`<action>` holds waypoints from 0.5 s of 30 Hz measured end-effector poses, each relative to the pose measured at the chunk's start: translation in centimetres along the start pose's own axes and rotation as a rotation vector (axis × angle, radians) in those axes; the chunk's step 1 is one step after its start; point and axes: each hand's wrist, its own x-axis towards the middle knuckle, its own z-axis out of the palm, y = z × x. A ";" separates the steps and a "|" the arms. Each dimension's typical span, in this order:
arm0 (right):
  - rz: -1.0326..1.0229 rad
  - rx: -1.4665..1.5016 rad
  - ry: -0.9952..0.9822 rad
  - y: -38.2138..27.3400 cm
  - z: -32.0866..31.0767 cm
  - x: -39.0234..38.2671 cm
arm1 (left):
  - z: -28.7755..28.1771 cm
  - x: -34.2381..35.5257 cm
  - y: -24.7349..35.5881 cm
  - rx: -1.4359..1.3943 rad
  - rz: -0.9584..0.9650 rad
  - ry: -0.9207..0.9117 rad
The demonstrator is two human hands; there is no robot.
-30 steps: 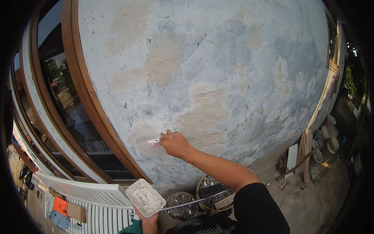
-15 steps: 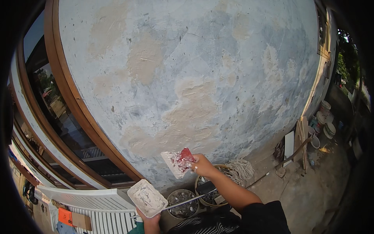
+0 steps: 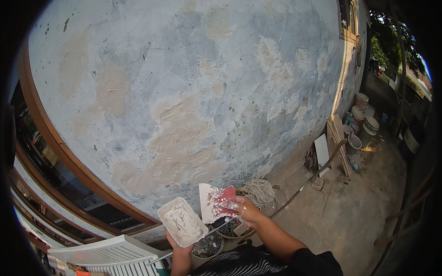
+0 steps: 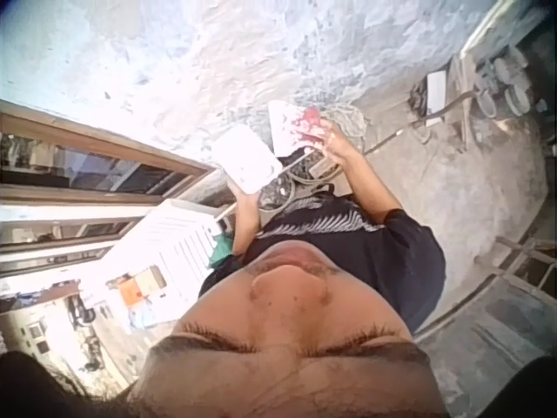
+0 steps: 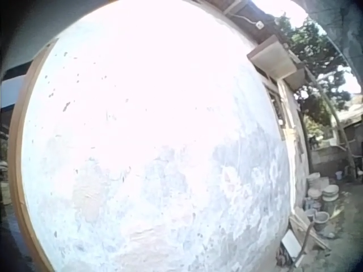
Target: Applying wall patch or putty to a damaged exterior wall using a spreader.
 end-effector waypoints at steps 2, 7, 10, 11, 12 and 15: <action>-0.051 -0.035 -0.049 -0.5 -1.3 -0.5 | 0.1 0.3 -2.3 0.021 0.000 0.008; -0.004 -0.095 -0.116 -2.2 -6.8 -2.9 | 3.4 -0.2 -10.0 0.037 0.006 0.004; -0.092 -0.181 -0.085 -2.7 -10.0 -4.6 | 4.2 -0.9 -14.5 0.110 -0.044 0.024; -0.170 -0.231 -0.058 -2.8 -11.0 -5.3 | 4.1 -1.1 -15.8 0.094 -0.023 0.030; -0.265 -0.322 -0.044 -2.9 -11.7 -5.5 | 3.9 -1.3 -17.1 0.122 -0.012 0.031; -0.414 -0.650 0.033 -3.9 -13.3 -6.5 | 4.2 -2.7 -20.2 0.157 0.050 0.092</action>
